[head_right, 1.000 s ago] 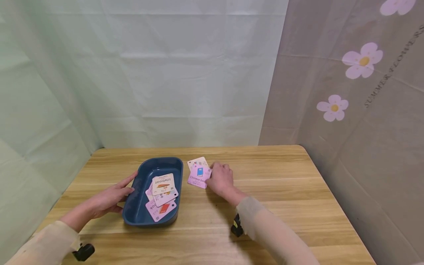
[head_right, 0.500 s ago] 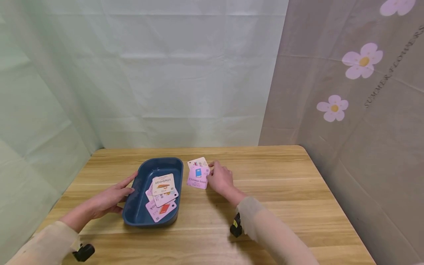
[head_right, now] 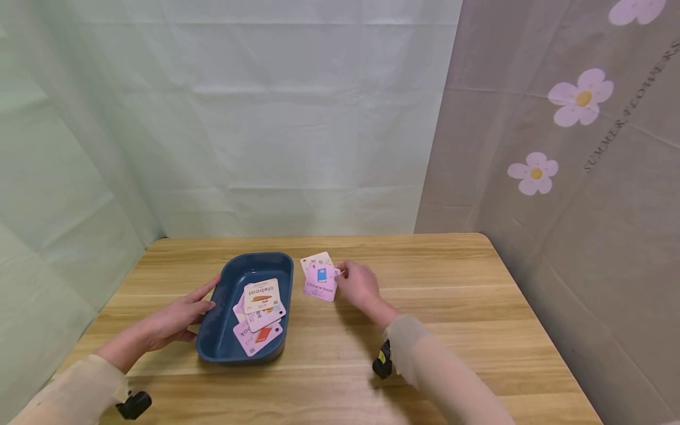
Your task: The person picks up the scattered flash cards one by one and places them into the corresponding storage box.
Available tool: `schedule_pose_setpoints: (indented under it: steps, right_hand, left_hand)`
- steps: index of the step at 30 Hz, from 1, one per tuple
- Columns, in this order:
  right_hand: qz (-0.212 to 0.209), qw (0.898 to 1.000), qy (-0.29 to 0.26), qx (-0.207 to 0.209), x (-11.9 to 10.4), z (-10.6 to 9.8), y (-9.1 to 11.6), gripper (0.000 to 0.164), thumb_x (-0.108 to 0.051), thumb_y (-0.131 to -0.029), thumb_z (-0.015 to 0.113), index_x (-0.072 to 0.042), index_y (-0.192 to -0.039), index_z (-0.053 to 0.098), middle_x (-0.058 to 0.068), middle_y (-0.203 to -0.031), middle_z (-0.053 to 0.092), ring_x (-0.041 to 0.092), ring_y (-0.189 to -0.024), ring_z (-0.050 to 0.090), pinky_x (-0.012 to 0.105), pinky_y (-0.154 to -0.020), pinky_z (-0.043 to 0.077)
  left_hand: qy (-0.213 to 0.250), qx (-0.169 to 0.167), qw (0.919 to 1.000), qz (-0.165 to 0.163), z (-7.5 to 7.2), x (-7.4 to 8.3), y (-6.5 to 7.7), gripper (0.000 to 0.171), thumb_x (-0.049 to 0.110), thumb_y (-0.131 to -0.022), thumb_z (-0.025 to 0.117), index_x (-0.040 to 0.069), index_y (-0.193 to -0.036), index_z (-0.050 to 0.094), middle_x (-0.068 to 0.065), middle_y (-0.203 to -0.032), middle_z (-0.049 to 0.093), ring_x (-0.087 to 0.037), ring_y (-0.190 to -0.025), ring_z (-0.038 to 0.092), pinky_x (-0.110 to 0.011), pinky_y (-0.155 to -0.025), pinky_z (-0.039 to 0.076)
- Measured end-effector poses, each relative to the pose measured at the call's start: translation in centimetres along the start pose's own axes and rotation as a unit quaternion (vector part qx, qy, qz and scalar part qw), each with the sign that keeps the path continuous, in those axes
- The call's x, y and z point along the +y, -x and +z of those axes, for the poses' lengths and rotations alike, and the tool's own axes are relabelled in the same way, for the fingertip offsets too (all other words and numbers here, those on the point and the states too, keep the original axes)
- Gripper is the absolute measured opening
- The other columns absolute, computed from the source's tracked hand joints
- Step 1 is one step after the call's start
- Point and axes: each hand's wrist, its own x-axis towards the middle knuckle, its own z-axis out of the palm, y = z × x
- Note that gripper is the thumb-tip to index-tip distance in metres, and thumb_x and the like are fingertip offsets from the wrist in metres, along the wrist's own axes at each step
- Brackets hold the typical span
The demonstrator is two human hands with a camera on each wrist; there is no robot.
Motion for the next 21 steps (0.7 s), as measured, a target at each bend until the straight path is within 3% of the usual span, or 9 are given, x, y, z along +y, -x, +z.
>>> schedule_pose_setpoints:
  steps: [7, 15, 21]
  right_hand:
    - [0.0, 0.998, 0.05, 0.024, 0.29, -0.15, -0.19, 0.018, -0.024, -0.098, 0.068, -0.009, -0.106, 0.075, 0.0, -0.097, 0.072, 0.023, -0.094, 0.055, 0.041, -0.084, 0.043]
    - [0.015, 0.998, 0.047, 0.025, 0.33, -0.36, -0.21, 0.016, -0.028, -0.098, 0.067, -0.014, -0.099, 0.075, -0.002, -0.095, 0.071, 0.026, -0.101, 0.055, 0.042, -0.087, 0.043]
    - [0.03, 0.999, 0.026, 0.015, 0.14, -0.56, -0.12, 0.017, -0.027, -0.099, 0.065, -0.013, -0.098, 0.075, -0.002, -0.09, 0.069, 0.021, -0.089, 0.055, 0.038, -0.078, 0.042]
  left_hand:
    - [0.001, -0.002, 1.0, 0.0, -0.04, -0.03, -0.04, 0.07, 0.022, -0.11, 0.039, 0.034, -0.165, -0.002, -0.036, -0.162, 0.01, -0.051, -0.129, 0.046, -0.045, -0.073, 0.056]
    - [0.001, 0.0, 1.0, 0.0, -0.03, -0.12, -0.06, 0.07, 0.022, -0.11, 0.04, 0.034, -0.165, -0.001, -0.036, -0.162, 0.011, -0.048, -0.125, 0.049, -0.044, -0.072, 0.055]
    - [0.002, -0.001, 1.0, 0.001, -0.03, -0.05, -0.01, 0.07, 0.022, -0.11, 0.04, 0.034, -0.165, -0.001, -0.037, -0.161, 0.014, -0.045, -0.122, 0.051, -0.044, -0.072, 0.055]
